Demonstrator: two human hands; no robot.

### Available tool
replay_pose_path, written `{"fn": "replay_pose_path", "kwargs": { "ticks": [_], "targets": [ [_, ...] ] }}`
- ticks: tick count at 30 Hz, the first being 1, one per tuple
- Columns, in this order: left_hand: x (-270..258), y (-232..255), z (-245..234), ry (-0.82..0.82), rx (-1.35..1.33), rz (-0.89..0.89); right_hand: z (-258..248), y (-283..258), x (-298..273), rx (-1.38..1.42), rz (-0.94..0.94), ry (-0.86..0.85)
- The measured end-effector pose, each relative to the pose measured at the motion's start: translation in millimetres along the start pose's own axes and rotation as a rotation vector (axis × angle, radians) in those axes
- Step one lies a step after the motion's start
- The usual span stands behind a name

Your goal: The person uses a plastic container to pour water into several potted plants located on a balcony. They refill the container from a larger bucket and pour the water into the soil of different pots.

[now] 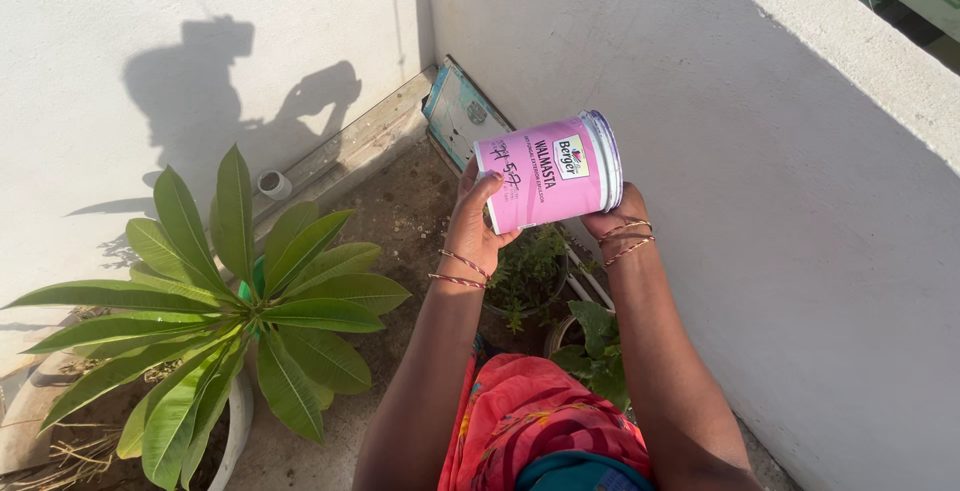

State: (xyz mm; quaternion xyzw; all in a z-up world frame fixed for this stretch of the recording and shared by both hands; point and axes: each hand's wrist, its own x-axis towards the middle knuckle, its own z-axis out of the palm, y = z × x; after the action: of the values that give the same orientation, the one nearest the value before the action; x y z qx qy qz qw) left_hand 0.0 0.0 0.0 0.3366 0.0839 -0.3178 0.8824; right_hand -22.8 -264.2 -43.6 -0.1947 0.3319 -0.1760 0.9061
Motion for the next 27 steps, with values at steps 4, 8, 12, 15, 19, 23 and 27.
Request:
{"fn": "replay_pose_path", "kwargs": {
  "ticks": [4, 8, 12, 15, 19, 23, 27],
  "targets": [
    [-1, 1, 2, 0.0, -0.007, -0.014, 8, 1, -14, -0.031, -0.015, -0.027],
    [-2, 2, 6, -0.023, 0.011, 0.015, 12, 1, -19, -0.002, -0.008, -0.03],
    [-4, 2, 9, -0.027, 0.03, 0.02, 11, 0, -22, -0.051, -0.047, -0.083],
    [-4, 2, 10, -0.039, 0.04, 0.045, 12, -2, -23, -0.028, -0.016, -0.036],
    [-1, 0, 11, -0.045, 0.04, 0.051, 14, -4, -21, -0.033, -0.024, -0.069],
    [2, -1, 9, -0.058, 0.051, 0.08, 12, -3, -13, -0.052, -0.007, -0.054],
    [5, -6, 11, -0.057, 0.079, 0.08, 1, -5, -11, -0.002, 0.017, -0.152]
  ]
}}
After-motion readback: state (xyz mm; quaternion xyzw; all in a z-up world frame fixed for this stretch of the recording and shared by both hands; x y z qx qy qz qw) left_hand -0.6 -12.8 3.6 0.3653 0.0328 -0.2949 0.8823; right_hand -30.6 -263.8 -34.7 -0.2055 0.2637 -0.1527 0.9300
